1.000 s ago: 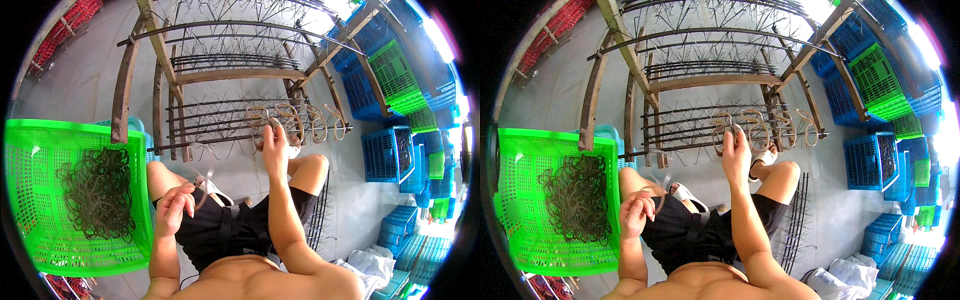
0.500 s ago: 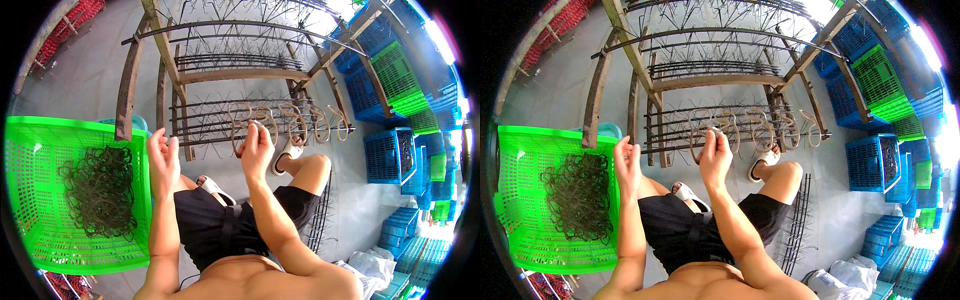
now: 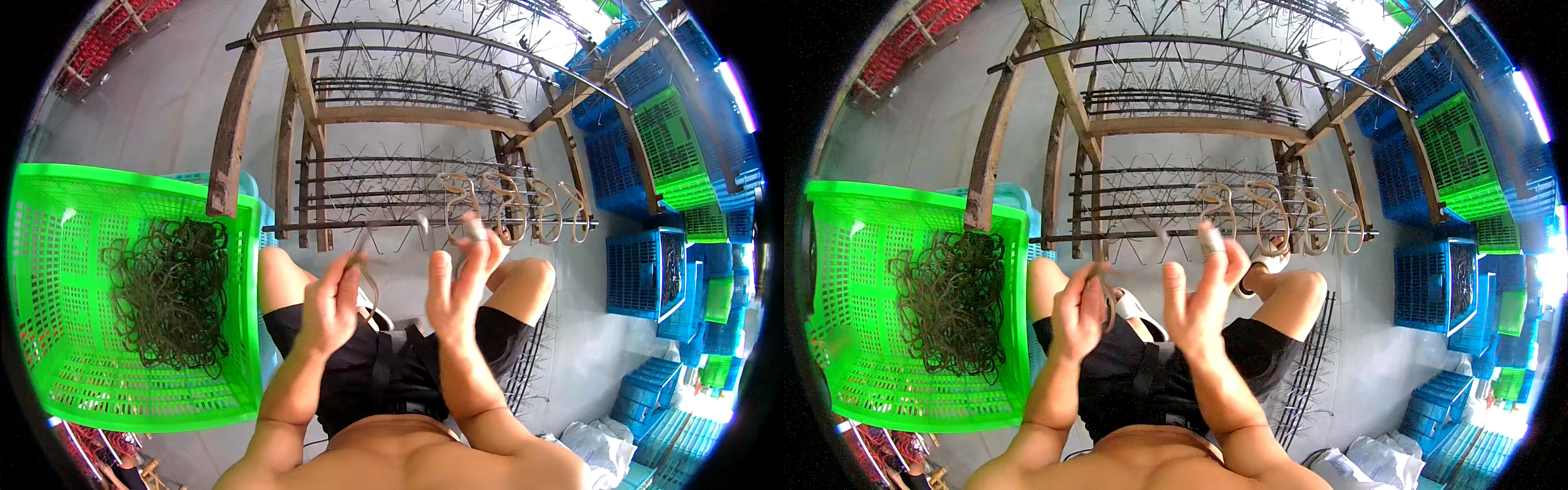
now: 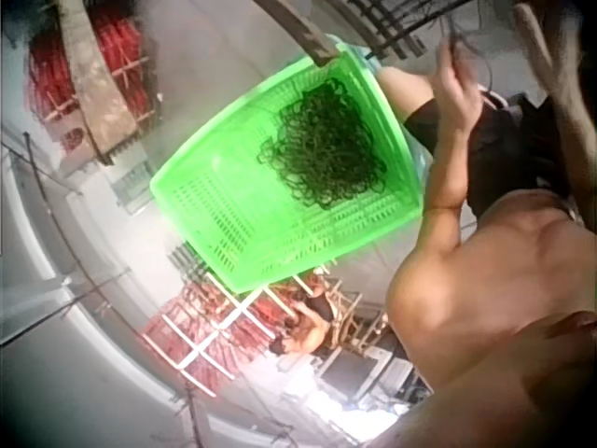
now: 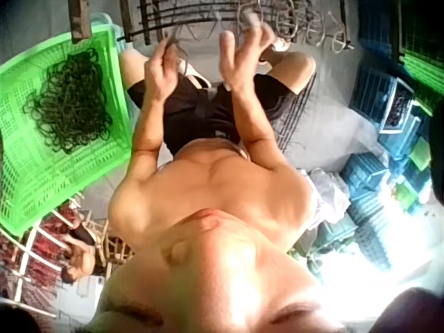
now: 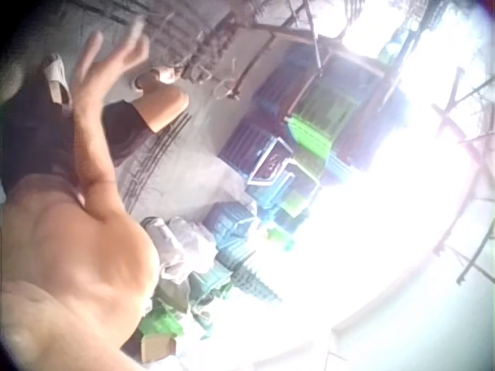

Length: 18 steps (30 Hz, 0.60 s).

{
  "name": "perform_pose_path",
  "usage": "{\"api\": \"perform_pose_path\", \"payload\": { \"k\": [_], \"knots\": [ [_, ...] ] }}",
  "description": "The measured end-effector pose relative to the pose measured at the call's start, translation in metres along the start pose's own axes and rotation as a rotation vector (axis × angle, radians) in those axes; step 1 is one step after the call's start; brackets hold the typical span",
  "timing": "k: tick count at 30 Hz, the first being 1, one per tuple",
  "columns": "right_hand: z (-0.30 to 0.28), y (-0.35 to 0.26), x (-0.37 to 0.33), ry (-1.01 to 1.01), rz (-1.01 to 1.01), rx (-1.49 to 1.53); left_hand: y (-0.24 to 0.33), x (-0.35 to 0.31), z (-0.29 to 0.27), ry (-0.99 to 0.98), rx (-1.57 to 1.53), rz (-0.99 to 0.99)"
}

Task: The person sits on the floor and repeatedly picks wire loops from a green basket, then threads and twists them onto horizontal rods of a wooden rack. The person handles the wire loops one at a time and secures them to the rack structure.

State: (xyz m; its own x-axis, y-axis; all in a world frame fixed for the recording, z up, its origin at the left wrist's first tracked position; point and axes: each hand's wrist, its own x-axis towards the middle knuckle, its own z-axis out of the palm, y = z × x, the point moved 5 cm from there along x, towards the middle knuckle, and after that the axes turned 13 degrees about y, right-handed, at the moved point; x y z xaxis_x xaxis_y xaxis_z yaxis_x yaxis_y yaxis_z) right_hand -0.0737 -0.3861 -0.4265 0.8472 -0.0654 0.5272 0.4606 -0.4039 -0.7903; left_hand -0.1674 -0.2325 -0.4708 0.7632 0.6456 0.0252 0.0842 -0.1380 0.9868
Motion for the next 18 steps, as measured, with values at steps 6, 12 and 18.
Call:
{"api": "perform_pose_path", "payload": {
  "k": [6,12,18],
  "knots": [
    [0.023,0.007,-0.009,-1.072,0.096,0.546,0.002,0.012,-0.041,-0.312,-0.226,0.259],
    [0.061,0.060,-0.010,0.040,0.565,0.520,-0.099,0.064,-0.173,0.678,0.369,0.024],
    [0.086,0.071,-0.016,0.250,0.626,0.251,-0.229,0.057,-0.243,0.338,1.216,-0.408]
  ]
}}
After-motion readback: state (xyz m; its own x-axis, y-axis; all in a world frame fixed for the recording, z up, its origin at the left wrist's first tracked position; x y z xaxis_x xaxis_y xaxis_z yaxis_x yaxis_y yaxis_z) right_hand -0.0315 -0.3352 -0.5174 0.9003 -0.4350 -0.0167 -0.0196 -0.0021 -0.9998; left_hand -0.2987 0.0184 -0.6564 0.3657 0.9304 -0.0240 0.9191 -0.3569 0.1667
